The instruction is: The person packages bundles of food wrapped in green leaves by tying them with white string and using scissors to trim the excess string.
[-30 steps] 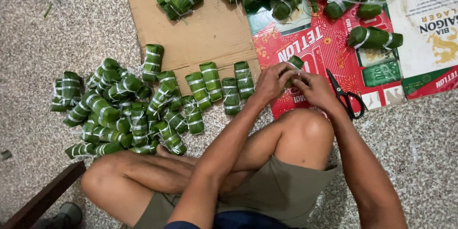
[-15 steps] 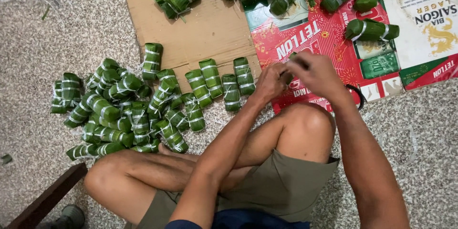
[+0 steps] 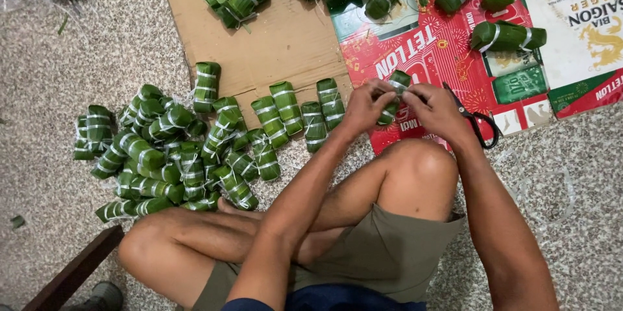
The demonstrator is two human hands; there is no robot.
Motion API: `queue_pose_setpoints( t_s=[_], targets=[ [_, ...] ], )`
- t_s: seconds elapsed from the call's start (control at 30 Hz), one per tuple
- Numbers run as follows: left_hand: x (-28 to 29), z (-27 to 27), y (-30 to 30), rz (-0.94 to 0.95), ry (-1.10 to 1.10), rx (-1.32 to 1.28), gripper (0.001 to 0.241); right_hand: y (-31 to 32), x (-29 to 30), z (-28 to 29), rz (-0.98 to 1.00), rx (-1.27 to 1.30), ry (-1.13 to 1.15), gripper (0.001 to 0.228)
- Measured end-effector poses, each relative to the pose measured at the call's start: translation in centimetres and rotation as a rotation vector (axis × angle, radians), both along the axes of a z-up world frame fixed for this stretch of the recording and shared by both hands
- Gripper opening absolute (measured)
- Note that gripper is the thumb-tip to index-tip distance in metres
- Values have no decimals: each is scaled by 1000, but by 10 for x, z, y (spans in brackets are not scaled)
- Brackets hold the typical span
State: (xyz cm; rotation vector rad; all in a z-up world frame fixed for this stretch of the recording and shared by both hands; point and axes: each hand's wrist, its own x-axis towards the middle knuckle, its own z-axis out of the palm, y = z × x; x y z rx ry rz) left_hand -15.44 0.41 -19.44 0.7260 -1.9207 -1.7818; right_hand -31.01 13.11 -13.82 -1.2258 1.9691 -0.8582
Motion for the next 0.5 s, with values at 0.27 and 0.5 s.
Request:
queue_pose_setpoints(
  t_s=[0.27, 0.5],
  targets=[
    [4, -4, -4, -32, 7, 93, 18, 9, 5, 1, 11, 196, -167, 27],
    [-9, -41, -4, -4, 136, -1087, 7, -10, -6, 20, 3, -42, 162, 24]
  ],
)
